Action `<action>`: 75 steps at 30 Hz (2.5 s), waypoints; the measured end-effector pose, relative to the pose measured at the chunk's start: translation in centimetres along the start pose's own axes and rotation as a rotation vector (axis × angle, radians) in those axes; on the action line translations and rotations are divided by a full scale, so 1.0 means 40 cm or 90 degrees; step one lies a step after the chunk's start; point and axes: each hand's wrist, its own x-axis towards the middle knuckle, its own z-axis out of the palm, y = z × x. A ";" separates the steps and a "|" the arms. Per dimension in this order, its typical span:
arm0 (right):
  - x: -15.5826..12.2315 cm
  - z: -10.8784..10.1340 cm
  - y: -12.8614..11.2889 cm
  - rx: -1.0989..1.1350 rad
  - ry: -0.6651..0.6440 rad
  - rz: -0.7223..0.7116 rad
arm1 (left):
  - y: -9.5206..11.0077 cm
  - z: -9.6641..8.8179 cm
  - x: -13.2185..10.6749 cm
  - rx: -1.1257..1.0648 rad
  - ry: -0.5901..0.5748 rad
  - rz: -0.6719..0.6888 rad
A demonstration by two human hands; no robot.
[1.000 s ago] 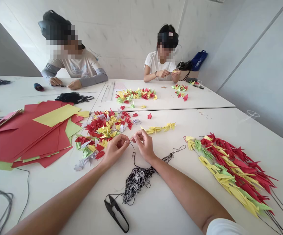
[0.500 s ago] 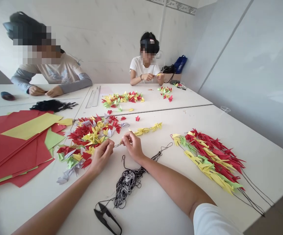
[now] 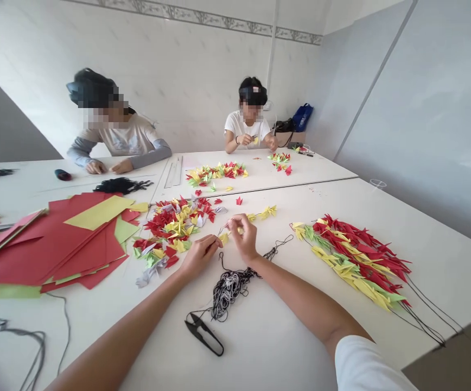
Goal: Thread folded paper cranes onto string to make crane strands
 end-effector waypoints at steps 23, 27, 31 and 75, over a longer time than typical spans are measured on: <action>-0.201 -0.155 -0.170 0.037 -0.114 0.250 | 0.088 -0.032 0.033 0.101 0.047 0.010; -0.120 -0.228 -0.158 0.096 0.095 0.252 | 0.182 -0.020 0.070 0.092 -0.013 0.066; -0.089 -0.290 -0.171 0.078 0.026 0.314 | 0.284 0.043 0.096 0.051 -0.112 0.138; -0.399 -0.832 -0.265 -0.164 0.391 0.391 | 0.166 0.079 0.055 0.359 -0.409 0.519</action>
